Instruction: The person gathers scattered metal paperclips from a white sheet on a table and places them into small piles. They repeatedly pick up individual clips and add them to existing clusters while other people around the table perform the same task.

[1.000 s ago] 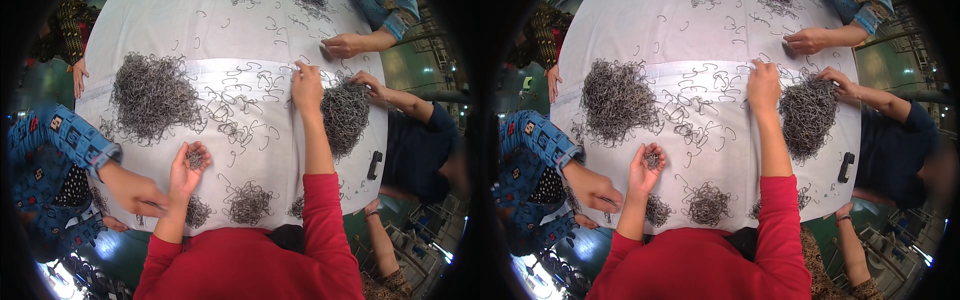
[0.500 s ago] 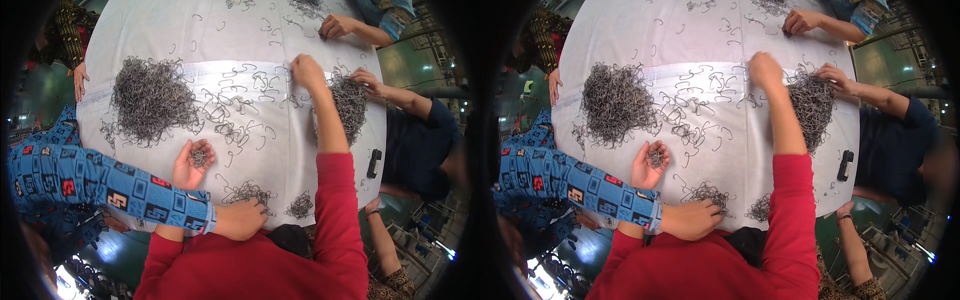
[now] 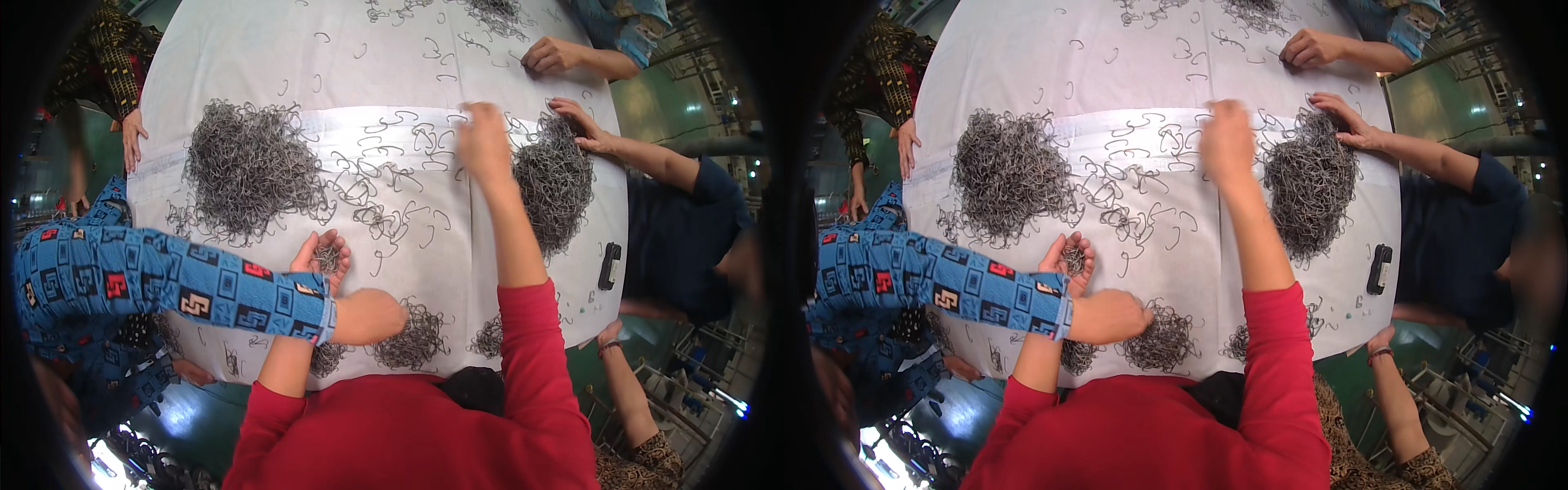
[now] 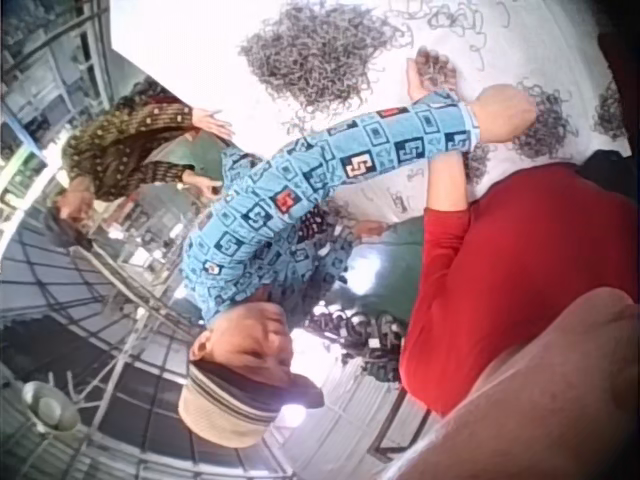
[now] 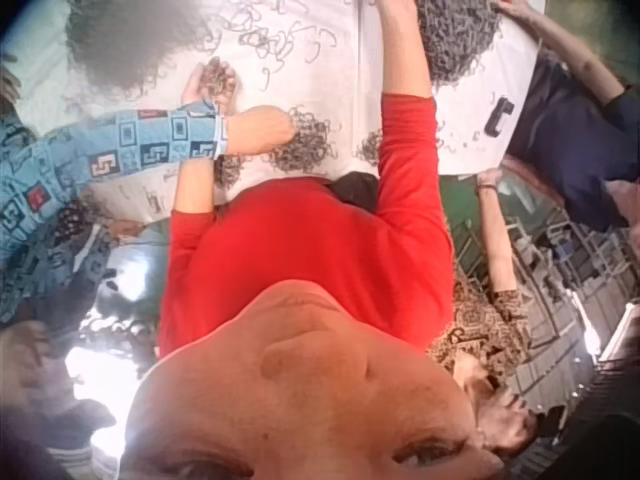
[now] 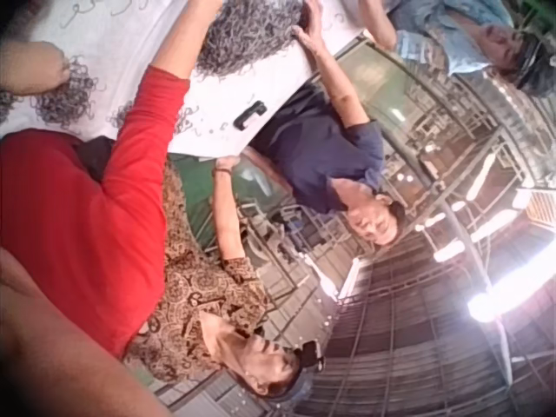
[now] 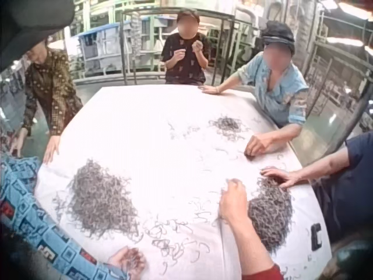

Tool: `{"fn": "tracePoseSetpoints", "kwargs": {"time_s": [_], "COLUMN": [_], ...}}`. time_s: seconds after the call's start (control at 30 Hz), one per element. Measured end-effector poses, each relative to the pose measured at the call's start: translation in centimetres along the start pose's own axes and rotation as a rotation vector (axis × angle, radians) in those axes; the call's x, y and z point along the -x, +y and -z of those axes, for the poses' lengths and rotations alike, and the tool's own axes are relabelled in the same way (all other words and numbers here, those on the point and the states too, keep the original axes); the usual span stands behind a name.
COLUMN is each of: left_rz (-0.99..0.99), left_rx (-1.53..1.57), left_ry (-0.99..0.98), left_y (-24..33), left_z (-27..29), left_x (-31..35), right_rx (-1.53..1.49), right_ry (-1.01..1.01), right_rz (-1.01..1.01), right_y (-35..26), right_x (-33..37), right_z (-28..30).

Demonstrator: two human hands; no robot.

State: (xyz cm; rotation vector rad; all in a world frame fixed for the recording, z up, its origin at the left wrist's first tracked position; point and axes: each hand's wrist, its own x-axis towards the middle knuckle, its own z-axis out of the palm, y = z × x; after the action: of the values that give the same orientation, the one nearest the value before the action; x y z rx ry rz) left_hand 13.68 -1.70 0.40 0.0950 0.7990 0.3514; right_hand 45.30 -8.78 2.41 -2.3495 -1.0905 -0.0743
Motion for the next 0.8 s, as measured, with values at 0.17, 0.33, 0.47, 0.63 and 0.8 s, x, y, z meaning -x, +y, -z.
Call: {"fn": "tracePoseSetpoints", "kwargs": {"time_s": [0.17,0.33,0.47,0.63,0.8], "left_rz": [-0.029,-0.029,-0.093,-0.151,-0.166], "left_rx": [0.021,0.060,0.039,0.049,0.006], "left_ry": [0.001,-0.020,0.031,0.002,0.013], "left_y": [0.5,0.6,1.3,2.0,1.8], "left_z": [0.5,0.4,0.0,0.9,0.5], "left_x": [0.0,0.2,0.7,1.0,0.7], "right_rx": [0.360,-0.322,-0.220,0.360,0.121], "right_ry": [-0.048,0.107,0.059,-0.097,-0.197], "right_rz": [-0.378,-0.117,-0.228,-0.176,0.051], "right_y": [5.1,4.9,6.7,5.7,-0.5], "right_x": [-1.2,-0.9,-2.3,-0.5,4.1], "right_z": [-0.2,1.9,4.4,2.1,-2.3]}}
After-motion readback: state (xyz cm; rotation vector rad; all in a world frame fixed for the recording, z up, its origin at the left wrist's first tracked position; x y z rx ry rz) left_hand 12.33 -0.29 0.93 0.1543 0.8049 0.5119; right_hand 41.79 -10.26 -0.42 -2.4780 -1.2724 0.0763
